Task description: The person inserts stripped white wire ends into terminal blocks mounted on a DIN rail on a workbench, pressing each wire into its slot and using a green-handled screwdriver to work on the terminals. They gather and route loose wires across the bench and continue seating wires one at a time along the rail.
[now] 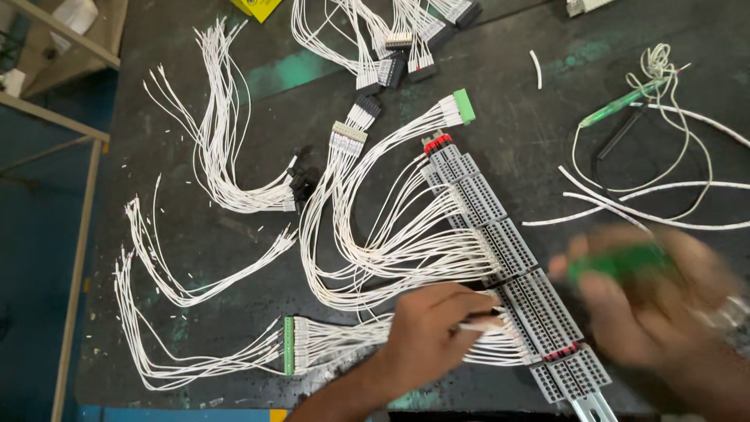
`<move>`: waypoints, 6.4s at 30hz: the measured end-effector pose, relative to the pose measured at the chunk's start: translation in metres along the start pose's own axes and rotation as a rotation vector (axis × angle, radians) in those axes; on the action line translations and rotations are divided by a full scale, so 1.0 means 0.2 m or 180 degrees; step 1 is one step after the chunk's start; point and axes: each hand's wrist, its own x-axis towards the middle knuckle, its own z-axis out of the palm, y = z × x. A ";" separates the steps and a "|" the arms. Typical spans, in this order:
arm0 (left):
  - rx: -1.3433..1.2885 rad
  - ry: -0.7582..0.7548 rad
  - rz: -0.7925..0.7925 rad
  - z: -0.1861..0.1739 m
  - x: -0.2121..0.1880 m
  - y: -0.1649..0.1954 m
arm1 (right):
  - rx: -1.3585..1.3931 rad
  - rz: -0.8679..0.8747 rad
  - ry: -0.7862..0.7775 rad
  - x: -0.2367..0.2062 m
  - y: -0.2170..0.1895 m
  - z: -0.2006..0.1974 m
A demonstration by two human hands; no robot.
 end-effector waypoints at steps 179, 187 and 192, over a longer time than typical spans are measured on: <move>0.0760 0.1776 0.1531 -0.07 -0.42 -0.41 | -0.0860 -0.1025 0.0671 -0.09 0.24 -0.18; 0.1515 0.1547 0.1561 -0.11 -0.51 -0.66 | -0.1624 -0.1054 0.0879 0.11 0.28 -0.34; 0.2032 0.1814 0.1335 -0.04 -0.49 -0.82 | -0.3016 -0.1020 0.1046 0.64 0.60 -0.83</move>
